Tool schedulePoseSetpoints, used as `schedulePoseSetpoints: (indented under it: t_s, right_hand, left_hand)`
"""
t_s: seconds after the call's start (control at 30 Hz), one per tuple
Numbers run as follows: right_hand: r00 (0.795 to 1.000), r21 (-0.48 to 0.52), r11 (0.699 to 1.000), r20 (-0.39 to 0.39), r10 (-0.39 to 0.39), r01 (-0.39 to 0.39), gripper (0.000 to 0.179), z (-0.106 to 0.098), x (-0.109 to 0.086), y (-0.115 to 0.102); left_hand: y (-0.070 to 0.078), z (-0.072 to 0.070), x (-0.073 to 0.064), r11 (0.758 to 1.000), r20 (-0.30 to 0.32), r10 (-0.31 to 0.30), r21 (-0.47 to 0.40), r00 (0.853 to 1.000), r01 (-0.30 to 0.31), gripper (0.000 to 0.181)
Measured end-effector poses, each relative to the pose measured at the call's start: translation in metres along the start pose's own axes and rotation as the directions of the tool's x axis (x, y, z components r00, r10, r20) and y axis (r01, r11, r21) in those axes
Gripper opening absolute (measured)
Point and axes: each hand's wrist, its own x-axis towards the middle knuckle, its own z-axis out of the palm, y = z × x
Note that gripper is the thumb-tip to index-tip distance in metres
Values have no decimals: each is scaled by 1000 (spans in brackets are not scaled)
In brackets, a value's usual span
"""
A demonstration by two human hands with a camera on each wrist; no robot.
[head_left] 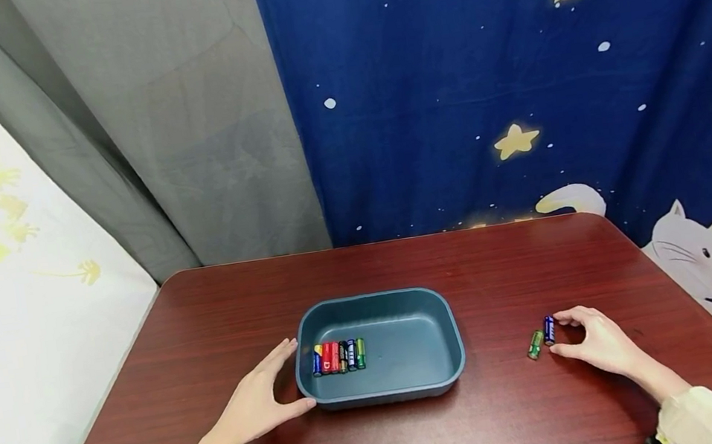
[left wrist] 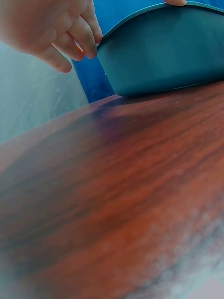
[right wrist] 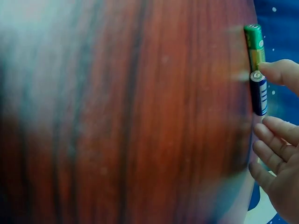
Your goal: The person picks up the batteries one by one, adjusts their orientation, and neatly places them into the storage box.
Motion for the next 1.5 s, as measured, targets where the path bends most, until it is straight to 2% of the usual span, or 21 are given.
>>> schedulePoseSetpoints:
  t_s: [0.17, 0.47, 0.9, 1.3, 1.5]
  right_hand:
    - [999, 29, 999, -11, -32, 32, 46, 3, 2, 3]
    - [997, -22, 997, 3, -75, 75, 41, 2, 6, -1]
    - [990, 1, 993, -71, -119, 119, 36, 2, 8, 5]
    - [993, 25, 994, -61, -105, 107, 38, -6, 28, -15]
    - [988, 44, 988, -54, -146, 148, 38, -8, 46, -33]
  left_hand:
    - [0, 0, 0, 1000, 1, -1, 0, 1000, 1, 90]
    - [1, 0, 0, 1000, 2, -1, 0, 1000, 1, 90]
    - [-1, 1, 1, 1000, -13, 13, 9, 1000, -13, 91]
    - [-1, 2, 1, 1000, -26, 19, 21, 999, -19, 90]
    - [-1, 2, 1, 999, -36, 28, 33, 999, -27, 89]
